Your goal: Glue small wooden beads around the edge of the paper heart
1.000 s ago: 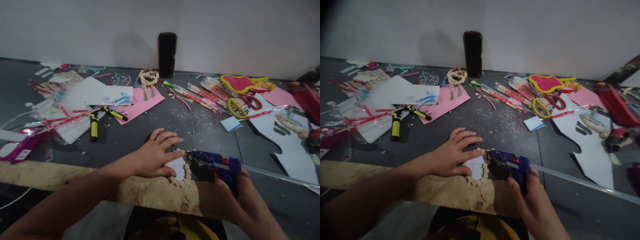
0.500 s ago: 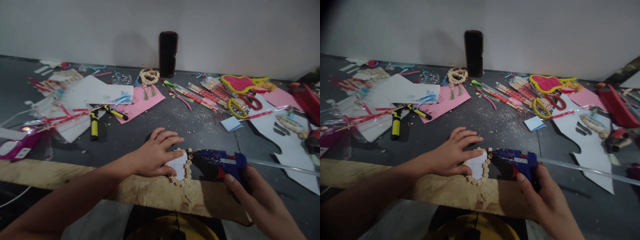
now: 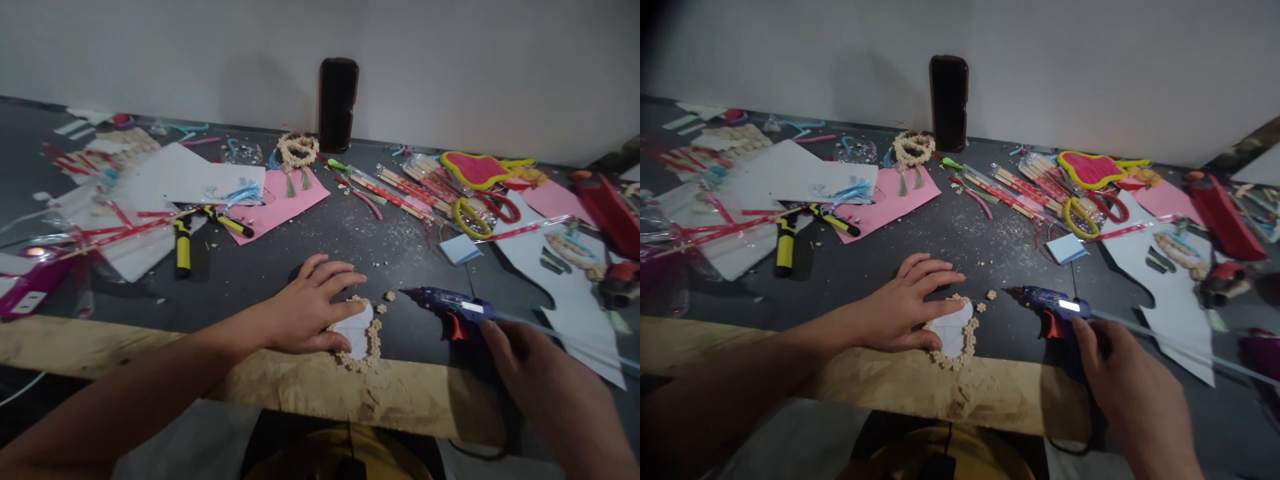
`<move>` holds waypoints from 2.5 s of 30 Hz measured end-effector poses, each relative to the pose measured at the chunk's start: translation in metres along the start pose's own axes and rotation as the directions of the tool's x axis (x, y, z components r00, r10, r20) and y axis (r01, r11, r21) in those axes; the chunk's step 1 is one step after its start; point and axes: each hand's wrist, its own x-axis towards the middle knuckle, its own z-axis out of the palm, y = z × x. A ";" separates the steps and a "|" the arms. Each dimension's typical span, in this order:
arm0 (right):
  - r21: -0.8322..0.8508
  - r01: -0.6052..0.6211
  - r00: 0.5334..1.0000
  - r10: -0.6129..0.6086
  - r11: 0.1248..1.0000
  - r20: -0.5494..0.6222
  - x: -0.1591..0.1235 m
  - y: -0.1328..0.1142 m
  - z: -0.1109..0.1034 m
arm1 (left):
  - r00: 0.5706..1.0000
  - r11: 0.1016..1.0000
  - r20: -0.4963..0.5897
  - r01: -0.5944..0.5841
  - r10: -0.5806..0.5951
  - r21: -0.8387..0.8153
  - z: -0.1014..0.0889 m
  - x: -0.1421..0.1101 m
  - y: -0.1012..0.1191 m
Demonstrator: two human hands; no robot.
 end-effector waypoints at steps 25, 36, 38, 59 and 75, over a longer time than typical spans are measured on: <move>-0.108 0.717 0.685 -0.724 0.689 -0.075 0.009 -0.110 0.018 | 1.000 1.000 -0.011 -0.013 0.013 -0.006 0.000 0.001 -0.001; -0.178 0.725 0.685 -0.725 0.666 0.077 0.005 -0.120 0.011 | 1.000 1.000 -0.004 -0.004 0.004 -0.007 -0.001 0.000 -0.001; -0.166 0.720 0.691 -0.717 0.674 0.088 0.004 -0.121 0.012 | 1.000 1.000 -0.009 -0.004 0.004 -0.008 0.000 0.000 -0.001; -0.038 0.668 0.744 -0.668 0.744 -0.005 -0.009 -0.110 0.026 | 1.000 1.000 -0.016 -0.006 0.006 -0.014 0.000 0.001 0.000; 0.066 0.641 0.766 -0.632 0.765 -0.119 -0.009 -0.107 0.037 | 1.000 1.000 -0.021 0.008 -0.008 -0.025 -0.001 0.001 -0.001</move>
